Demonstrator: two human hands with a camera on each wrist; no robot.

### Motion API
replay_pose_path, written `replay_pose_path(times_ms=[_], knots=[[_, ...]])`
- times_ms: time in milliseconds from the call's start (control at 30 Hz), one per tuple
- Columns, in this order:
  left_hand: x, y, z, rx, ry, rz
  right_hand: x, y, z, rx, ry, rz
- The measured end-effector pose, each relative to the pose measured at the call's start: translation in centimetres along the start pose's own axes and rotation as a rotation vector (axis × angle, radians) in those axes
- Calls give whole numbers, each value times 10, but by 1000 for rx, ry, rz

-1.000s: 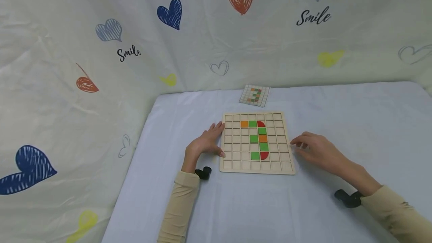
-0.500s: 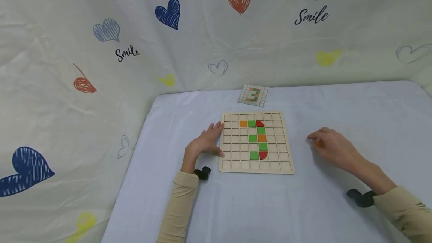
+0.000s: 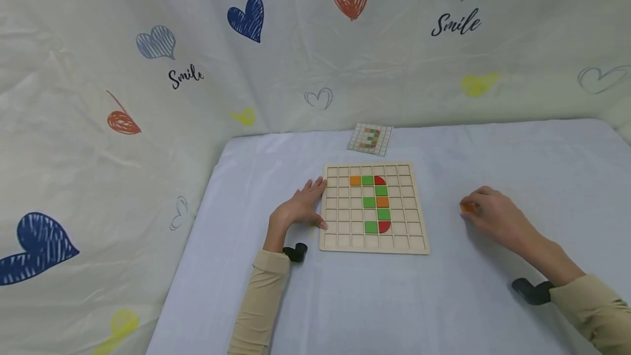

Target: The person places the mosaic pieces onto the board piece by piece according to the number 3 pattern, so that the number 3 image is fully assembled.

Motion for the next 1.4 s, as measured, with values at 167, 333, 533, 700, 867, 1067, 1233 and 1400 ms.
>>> replay_pose_path(times_ms=[167, 333, 533, 700, 867, 1067, 1233, 1400], knots=[[0, 0, -1, -5, 7, 2, 0, -5, 4, 33, 47, -84], [1, 0, -2, 6, 8, 4, 0, -5, 6, 93, 47, -99], [-1, 0, 0, 1, 5, 3, 3, 8, 5, 126, 12, -34], [-2, -1, 1, -2, 5, 1, 5, 16, 5, 151, 20, -39], [0, -3, 1, 0, 2, 1, 7, 23, 5, 218, 43, -51], [-1, -4, 2, 4, 8, 7, 10, 34, -4, 304, 128, -63], [-1, -4, 3, -6, 9, 8, 13, 43, -10, 317, 148, -53], [-1, -6, 3, -10, 12, 8, 16, 50, -14, 324, 153, -31]])
Point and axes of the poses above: each hand's wrist, its own x-axis towards the middle knuckle, its own z-axis out of the back of the hand, y = z × x, the point moved 4 cm from there along x, towards the middle knuckle, and after that the axes turned 9 degrees about -y, right-handed, at the moved point
